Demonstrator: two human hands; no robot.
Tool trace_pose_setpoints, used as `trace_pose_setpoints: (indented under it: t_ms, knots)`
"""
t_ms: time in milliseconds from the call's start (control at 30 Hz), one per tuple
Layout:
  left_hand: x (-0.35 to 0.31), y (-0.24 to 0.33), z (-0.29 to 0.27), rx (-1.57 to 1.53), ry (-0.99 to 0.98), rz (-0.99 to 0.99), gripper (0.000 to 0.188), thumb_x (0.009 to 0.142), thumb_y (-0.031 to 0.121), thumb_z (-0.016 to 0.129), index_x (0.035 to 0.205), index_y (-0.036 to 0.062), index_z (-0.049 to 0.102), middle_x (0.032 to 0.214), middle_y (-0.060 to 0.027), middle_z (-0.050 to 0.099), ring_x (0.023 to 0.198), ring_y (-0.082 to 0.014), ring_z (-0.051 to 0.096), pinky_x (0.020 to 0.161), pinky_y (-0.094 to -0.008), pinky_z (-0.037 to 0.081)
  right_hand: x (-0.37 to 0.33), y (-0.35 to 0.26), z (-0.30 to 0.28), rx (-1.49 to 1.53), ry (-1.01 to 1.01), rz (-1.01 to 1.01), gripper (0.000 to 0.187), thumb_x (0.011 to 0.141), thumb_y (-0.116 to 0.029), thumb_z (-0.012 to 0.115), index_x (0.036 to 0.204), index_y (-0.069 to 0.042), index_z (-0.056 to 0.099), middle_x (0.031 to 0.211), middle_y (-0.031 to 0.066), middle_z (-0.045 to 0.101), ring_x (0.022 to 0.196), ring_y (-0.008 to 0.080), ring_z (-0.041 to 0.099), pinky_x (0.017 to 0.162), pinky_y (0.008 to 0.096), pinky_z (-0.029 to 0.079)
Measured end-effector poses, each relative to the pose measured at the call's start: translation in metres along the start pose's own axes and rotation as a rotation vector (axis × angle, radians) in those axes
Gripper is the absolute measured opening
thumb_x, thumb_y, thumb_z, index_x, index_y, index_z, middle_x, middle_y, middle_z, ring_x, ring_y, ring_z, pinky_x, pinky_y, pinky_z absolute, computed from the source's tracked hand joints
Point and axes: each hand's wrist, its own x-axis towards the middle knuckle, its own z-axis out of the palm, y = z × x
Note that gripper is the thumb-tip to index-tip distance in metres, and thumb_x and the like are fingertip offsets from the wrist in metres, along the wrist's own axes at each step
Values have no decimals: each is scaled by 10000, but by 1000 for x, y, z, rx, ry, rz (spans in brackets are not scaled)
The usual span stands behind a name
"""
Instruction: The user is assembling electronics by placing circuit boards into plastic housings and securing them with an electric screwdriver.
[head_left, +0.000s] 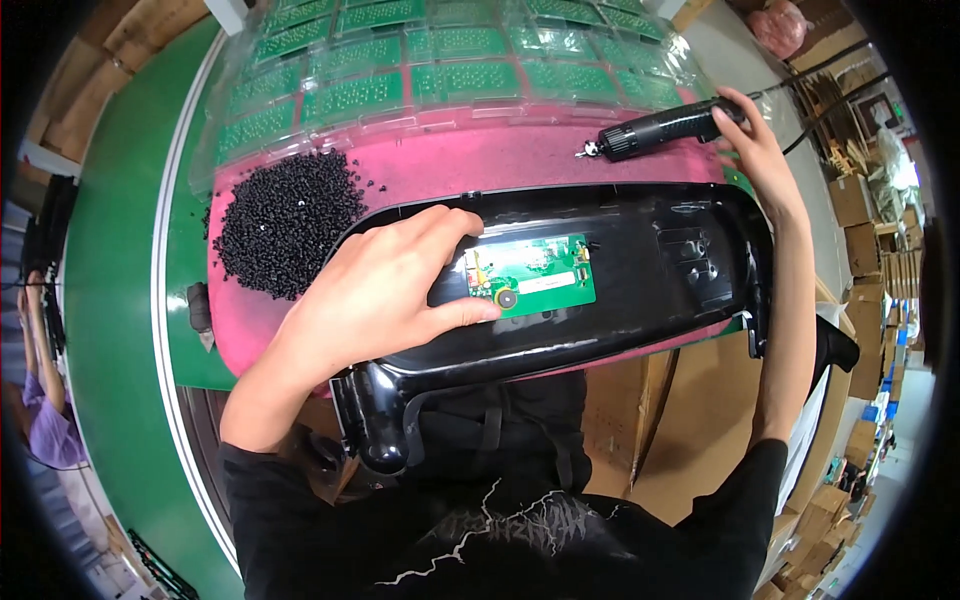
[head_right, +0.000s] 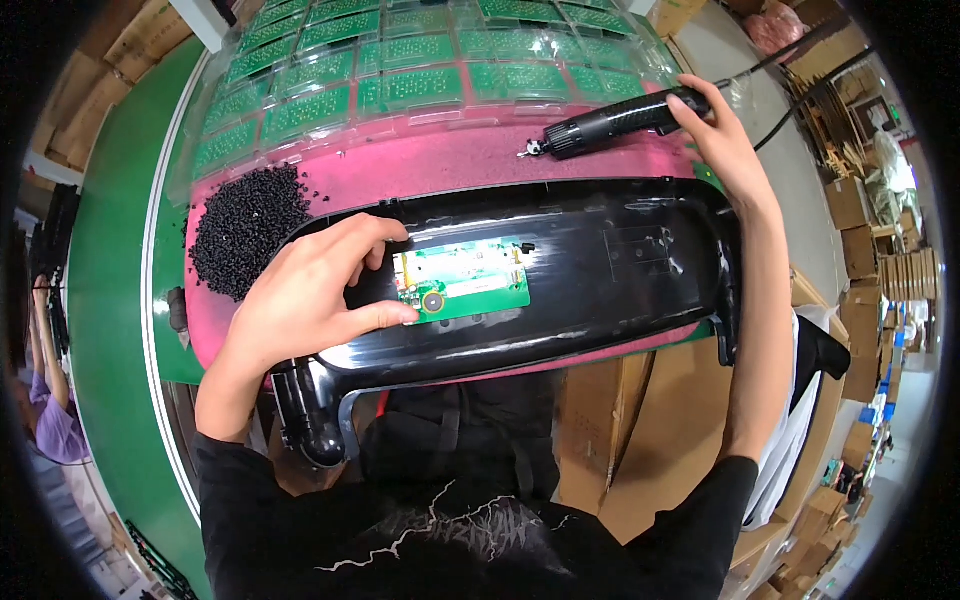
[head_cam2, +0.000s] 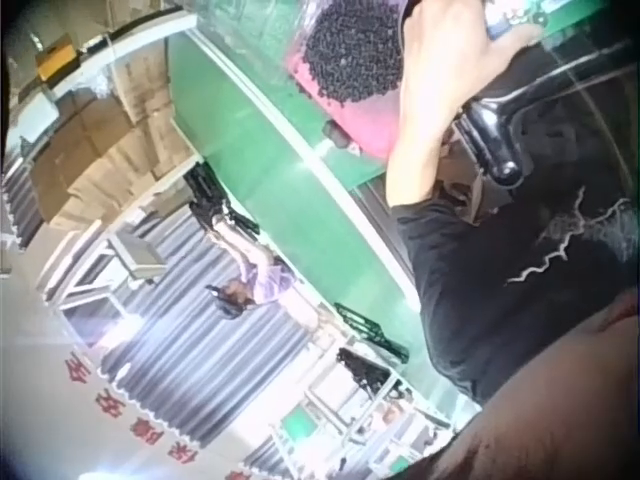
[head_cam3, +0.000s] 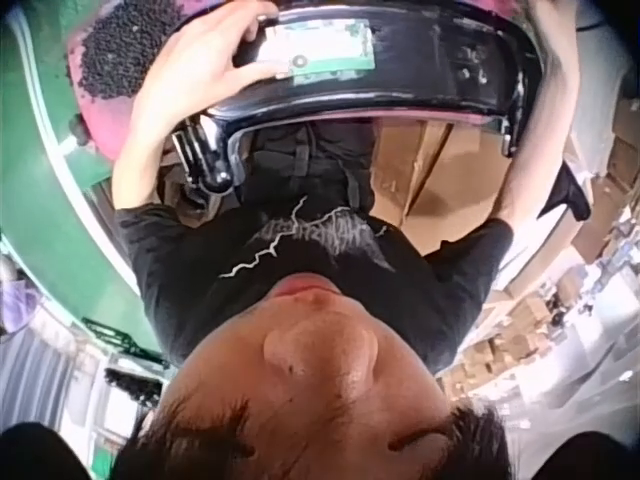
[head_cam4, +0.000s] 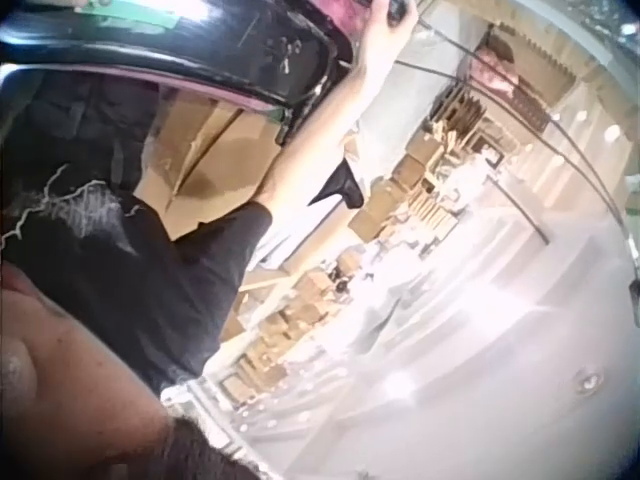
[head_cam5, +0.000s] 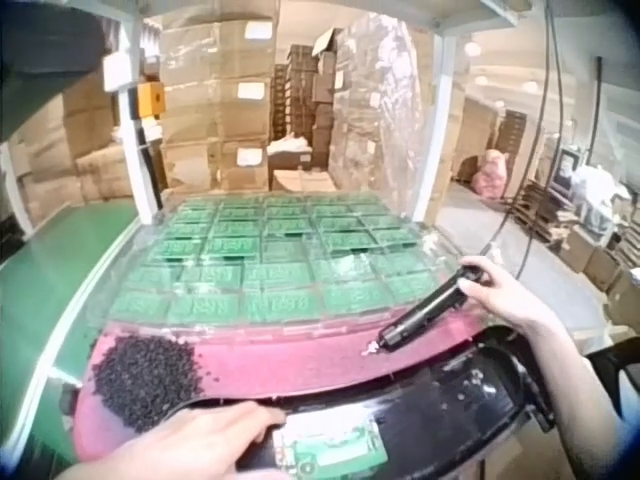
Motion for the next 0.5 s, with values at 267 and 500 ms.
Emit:
trace_pose_setpoints:
  t_ms: [267,500]
  knots:
    - [4,-4,4,-101,60,58,313,858,204,735,1078,20,610,894,-92,582,662,-204,571,604,-330,478,3,-51,98,801,386,-638,722,844,13,710,1379,17,226,1159,147,596,799,188,659,759,337,560]
    - [0,-1,-5,-185,90,-11,227,899,132,672,1072,0,609,929,-95,602,740,-181,615,630,-305,498,-38,-100,97,1189,-110,-585,293,980,-363,568,1008,-72,585,869,49,586,656,157,540,671,349,461]
